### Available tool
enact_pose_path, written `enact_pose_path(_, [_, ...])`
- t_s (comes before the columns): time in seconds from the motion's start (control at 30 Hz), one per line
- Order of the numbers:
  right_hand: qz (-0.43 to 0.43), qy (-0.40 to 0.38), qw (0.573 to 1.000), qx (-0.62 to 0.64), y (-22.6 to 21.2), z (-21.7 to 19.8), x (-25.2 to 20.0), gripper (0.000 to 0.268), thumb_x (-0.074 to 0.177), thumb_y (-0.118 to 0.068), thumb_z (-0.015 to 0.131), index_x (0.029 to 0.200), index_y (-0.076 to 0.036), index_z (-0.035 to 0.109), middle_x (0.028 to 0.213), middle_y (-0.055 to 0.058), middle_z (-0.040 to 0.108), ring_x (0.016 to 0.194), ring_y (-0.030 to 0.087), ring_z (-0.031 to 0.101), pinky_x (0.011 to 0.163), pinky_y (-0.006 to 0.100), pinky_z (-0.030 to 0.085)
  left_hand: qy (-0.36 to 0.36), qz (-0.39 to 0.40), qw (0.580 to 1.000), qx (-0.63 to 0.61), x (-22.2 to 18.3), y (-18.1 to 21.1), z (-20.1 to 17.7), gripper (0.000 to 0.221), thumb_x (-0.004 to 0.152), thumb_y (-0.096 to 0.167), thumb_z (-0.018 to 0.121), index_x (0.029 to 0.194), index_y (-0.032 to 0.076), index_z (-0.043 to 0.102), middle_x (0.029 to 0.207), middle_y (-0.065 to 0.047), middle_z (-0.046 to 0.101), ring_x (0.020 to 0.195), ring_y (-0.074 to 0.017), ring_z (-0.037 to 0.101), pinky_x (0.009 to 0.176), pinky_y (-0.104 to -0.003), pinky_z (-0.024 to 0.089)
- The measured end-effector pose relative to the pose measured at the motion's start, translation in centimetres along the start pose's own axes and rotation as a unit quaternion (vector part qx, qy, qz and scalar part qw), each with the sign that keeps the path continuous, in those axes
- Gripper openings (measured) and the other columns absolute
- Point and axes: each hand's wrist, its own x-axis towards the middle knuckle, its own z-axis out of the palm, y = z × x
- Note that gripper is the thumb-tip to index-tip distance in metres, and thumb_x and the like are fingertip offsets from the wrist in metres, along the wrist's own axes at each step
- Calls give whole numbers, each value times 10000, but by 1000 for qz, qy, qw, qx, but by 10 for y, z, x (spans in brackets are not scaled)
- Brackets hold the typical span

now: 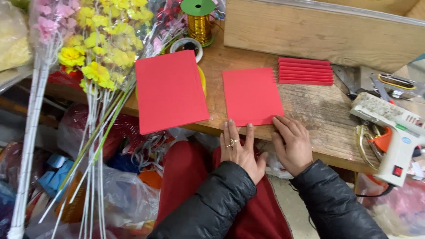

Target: Folding red paper into accordion-style fans for decorations.

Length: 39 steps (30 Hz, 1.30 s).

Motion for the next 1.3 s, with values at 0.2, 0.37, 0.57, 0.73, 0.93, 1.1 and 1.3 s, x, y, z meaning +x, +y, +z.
enact_pose_path(0.2, [7, 39, 996, 76, 32, -10, 2, 371, 959, -61, 615, 1268, -180, 783, 1333, 41, 717, 1315, 347, 628, 1100, 445, 498, -9, 5, 1000, 24, 1, 0, 4, 1027, 842, 592, 701, 1655, 124, 283, 1671, -395, 36, 1565, -563, 50, 1233, -636, 144])
enact_pose_path(0.37, [-3, 40, 996, 78, 45, -16, 9, 371, 956, -66, 616, 1211, -252, 812, 1298, 11, 741, 1307, 356, 622, 1126, 474, 484, -12, 10, 999, 36, 1, -2, 7, 1035, 841, 600, 700, 1652, 118, 275, 1665, -409, 35, 1562, -575, 37, 1234, -641, 140])
enact_pose_path(0.57, [-17, 51, 999, -1, 26, -17, 9, 336, 959, -135, 675, 1268, -202, 789, 1320, 35, 730, 1296, 348, 625, 1100, 447, 504, -11, 2, 999, 46, 1, -2, 10, 1018, 835, 613, 693, 1643, 136, 300, 1673, -389, 51, 1572, -552, 41, 1241, -621, 136])
enact_pose_path(0.73, [-110, 40, 982, -148, -26, -9, 11, 427, 968, -330, 630, 1384, -281, 714, 1422, -3, 664, 1441, 343, 494, 1226, 503, 335, -10, 5, 999, 47, 1, -1, 7, 1032, 810, 575, 719, 1645, 135, 302, 1673, -394, 45, 1568, -552, 50, 1239, -624, 144])
enact_pose_path(0.93, [-106, 31, 978, -177, -35, -6, 6, 461, 1019, -334, 555, 1468, -288, 647, 1466, 26, 615, 1479, 380, 441, 1245, 545, 260, 1, 6, 999, 41, 1, -1, 9, 1007, 790, 521, 700, 1635, 131, 316, 1668, -393, 73, 1565, -556, 67, 1238, -625, 148])
enact_pose_path(1.1, [-93, -4, 978, -185, -34, -4, 5, 467, 1040, -355, 507, 1492, -315, 617, 1504, 18, 569, 1525, 389, 369, 1258, 568, 202, 15, 10, 998, 54, 1, -1, 11, 1033, 759, 517, 716, 1630, 124, 325, 1662, -402, 94, 1560, -569, 85, 1235, -635, 150])
enact_pose_path(1.3, [-78, -36, 980, -180, -33, -4, 5, 458, 1051, -369, 469, 1481, -304, 611, 1602, 48, 462, 1569, 432, 268, 1257, 630, 150, -71, -4, 996, 54, 7, 2, -2, 1012, 779, 472, 703, 1633, 134, 278, 1653, -407, 65, 1548, -580, 55, 1231, -675, 78])
